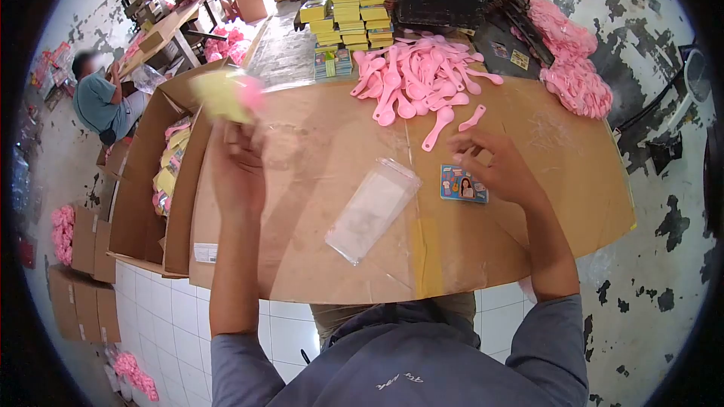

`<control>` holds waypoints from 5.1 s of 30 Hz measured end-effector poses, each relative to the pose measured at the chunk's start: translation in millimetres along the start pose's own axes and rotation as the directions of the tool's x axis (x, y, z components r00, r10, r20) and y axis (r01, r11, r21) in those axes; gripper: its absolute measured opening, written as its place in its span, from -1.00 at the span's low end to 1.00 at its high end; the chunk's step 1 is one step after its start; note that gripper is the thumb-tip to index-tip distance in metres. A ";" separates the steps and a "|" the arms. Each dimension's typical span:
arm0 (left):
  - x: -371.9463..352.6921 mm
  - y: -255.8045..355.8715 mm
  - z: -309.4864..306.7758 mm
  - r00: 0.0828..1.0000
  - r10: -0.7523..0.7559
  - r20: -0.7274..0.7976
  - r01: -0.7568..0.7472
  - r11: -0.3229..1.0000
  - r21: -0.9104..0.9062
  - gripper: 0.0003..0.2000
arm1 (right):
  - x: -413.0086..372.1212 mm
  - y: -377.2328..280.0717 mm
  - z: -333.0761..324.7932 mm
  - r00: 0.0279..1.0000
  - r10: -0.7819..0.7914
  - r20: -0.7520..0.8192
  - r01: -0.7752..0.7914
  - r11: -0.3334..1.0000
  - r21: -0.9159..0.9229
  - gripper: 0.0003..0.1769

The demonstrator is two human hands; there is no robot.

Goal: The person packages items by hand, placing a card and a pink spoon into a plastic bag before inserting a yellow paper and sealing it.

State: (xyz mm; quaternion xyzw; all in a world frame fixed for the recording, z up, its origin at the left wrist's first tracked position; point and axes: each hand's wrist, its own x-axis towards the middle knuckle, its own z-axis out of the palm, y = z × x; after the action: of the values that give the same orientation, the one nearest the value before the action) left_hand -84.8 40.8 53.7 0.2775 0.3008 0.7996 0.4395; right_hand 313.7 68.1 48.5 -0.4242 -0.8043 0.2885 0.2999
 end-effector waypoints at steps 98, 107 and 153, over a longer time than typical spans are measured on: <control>-79.3 -63.4 24.9 0.686 -0.555 0.470 0.157 0.744 0.649 -0.70 | 6.5 -44.5 7.7 0.929 -0.268 0.254 0.278 0.961 -0.003 -0.74; -83.5 -56.1 31.7 0.656 -0.593 0.467 0.105 0.684 0.722 -0.73 | 14.6 -67.9 17.3 0.917 -0.246 0.315 0.294 0.949 -0.116 -0.78; -92.9 -36.8 37.9 0.739 -0.293 0.606 -0.142 0.812 0.567 -0.64 | 22.5 -109.0 44.8 0.706 -0.700 -0.110 0.558 0.645 -0.522 -0.71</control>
State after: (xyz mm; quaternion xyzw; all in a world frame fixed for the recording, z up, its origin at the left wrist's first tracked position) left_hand 4.5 -15.1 35.6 0.6520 0.3626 0.4953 0.4451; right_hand 215.2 26.3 102.9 -0.2097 -0.8892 -0.0987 0.3944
